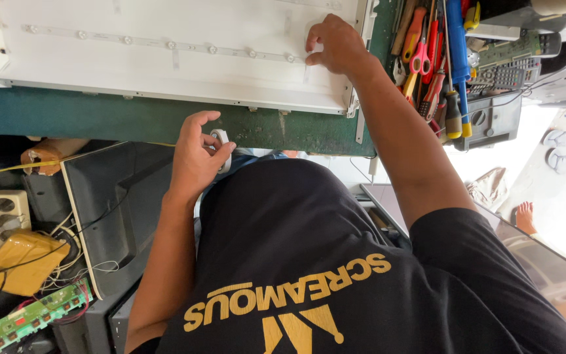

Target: The person aligns and presses LED light strips onto a white rectangular panel. They then use a roll of white tape to secure the strips in place, applying small pieces of tape along the length of the strips.

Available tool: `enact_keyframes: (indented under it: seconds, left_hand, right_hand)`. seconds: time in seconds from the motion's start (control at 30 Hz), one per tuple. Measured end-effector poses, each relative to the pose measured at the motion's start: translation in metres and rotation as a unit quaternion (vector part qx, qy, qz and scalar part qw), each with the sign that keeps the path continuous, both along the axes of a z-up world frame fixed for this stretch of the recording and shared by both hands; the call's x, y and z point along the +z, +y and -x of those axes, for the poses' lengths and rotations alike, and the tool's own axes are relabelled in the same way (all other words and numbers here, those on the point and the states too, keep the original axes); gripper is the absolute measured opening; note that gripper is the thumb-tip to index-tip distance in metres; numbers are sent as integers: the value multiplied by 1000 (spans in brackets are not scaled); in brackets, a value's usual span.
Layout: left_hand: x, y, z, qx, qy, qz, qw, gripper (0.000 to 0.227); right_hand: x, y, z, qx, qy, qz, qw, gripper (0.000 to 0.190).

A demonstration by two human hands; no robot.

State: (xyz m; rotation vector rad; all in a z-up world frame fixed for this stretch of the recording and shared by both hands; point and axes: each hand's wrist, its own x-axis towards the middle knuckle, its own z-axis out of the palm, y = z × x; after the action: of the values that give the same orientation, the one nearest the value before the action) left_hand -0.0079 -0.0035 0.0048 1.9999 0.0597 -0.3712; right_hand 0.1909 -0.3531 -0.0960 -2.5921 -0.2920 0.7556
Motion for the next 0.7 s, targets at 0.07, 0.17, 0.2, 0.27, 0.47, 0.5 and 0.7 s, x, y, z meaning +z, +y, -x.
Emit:
enact_keyframes:
  seconds: [0.07,0.17,0.2,0.27,0.47,0.5,0.7]
  left_hand:
    - [0,2,3,6,3,1,1000,53]
    - [1,2,7,10,11,-2,1000,53]
    - [1,3,7,12,11,-3,1000,52]
    - [2,3,10,13,11,-3,1000,52]
    - [1,7,15,35,31,-7,999,51]
    - [-3,8,17,26,21,-6,999,52]
    - [-10,8,18,28,14,5,999,53]
  right_hand:
    - [3,1,2,9,-11,-16,1000,26]
    - [21,4,5,-31,-10,-47,998,53]
    - [24,6,6,-34,-4,-42,999,54]
    - [29,7,12,-39,1,-37,999,55]
    - [3,-4,18,-97,-57,-92,989,35]
    - [-3,-7,18,-94,-79,-95,988,35]
    - [-25,-18,8,-21,-139,-58,988,35]
